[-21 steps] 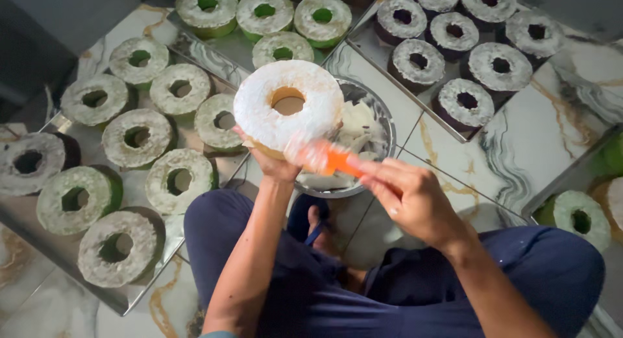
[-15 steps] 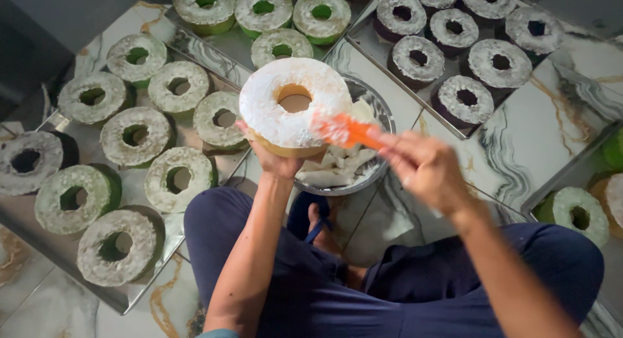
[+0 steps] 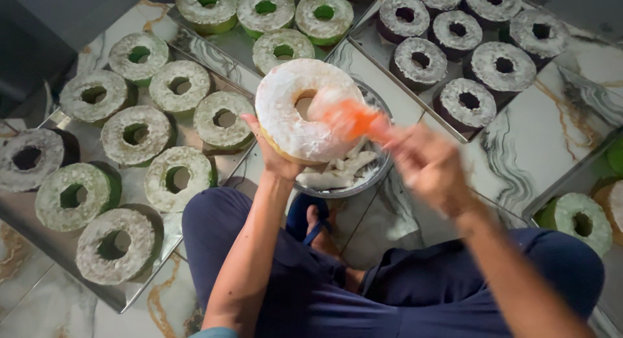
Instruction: The person sits on the floor and frosts ring-shaped cakes with white icing using an orange spatula. They pick up each cake, spread icing evenly on the top surface, and place the finished cakes onto metal trays alongside other frosted cakes.
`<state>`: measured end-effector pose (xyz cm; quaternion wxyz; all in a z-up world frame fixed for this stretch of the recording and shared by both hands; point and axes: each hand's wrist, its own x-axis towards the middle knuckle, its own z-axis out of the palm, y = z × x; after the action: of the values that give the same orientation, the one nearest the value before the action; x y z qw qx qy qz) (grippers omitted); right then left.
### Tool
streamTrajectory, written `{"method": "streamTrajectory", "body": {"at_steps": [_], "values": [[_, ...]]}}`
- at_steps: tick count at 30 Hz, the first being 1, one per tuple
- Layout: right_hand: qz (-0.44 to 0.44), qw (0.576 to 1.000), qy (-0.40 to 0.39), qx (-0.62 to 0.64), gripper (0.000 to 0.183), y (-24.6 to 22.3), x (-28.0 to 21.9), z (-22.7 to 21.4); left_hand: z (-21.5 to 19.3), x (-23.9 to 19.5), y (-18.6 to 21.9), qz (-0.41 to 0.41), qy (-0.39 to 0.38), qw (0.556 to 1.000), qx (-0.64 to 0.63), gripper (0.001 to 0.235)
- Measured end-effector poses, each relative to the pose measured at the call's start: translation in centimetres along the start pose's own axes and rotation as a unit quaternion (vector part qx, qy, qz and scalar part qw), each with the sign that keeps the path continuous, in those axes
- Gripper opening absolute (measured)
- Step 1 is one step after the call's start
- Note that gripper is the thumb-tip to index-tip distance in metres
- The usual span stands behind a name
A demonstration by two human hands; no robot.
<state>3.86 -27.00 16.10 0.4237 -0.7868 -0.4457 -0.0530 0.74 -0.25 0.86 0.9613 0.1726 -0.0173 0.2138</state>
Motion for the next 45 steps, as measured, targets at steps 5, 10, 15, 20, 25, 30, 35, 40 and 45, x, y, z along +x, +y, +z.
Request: {"method": "streamTrajectory", "body": {"at_steps": [5, 10, 15, 20, 25, 30, 35, 40, 45], "values": [[-0.045, 0.991, 0.039, -0.121, 0.043, -2.8, -2.2, 4.9, 0.1, -0.7, -0.4, -0.021, -0.072, 0.995, -0.07, 0.101], [-0.027, 0.978, 0.107, -0.175, 0.042, 0.8, -1.0, 2.2, 2.2, -1.1, 0.5, -0.022, -0.003, 0.999, -0.03, 0.1], [0.003, 0.994, 0.067, -0.082, 0.041, 2.4, 0.3, 0.1, 3.6, -1.2, 1.2, -0.082, -0.061, 0.994, -0.039, 0.101], [-0.049, 0.987, 0.069, -0.139, 0.038, 3.8, 2.5, -1.3, 3.2, -1.3, 1.2, -0.099, -0.058, 0.993, -0.04, 0.094], [0.02, 0.998, -0.01, -0.052, 0.042, 4.4, 0.9, -1.8, 2.0, -0.9, 1.0, -0.112, -0.071, 0.989, -0.066, 0.093], [0.011, 0.997, -0.068, 0.047, 0.044, 1.5, -3.9, -1.7, 1.5, -0.8, 0.4, -0.087, -0.048, 0.994, -0.043, 0.096], [0.019, 0.999, -0.038, -0.031, 0.045, 1.7, -3.9, -2.0, 2.7, -1.1, 0.2, -0.081, -0.027, 0.996, -0.025, 0.097], [-0.03, 0.983, 0.076, -0.162, 0.037, 1.6, -0.1, -3.9, 4.9, -2.3, 0.8, -0.094, -0.061, 0.994, -0.003, 0.094], [-0.046, 0.978, 0.075, -0.191, 0.037, -1.7, 0.8, -4.7, 6.7, -3.5, 0.5, -0.194, -0.086, 0.976, -0.041, 0.1]]}}
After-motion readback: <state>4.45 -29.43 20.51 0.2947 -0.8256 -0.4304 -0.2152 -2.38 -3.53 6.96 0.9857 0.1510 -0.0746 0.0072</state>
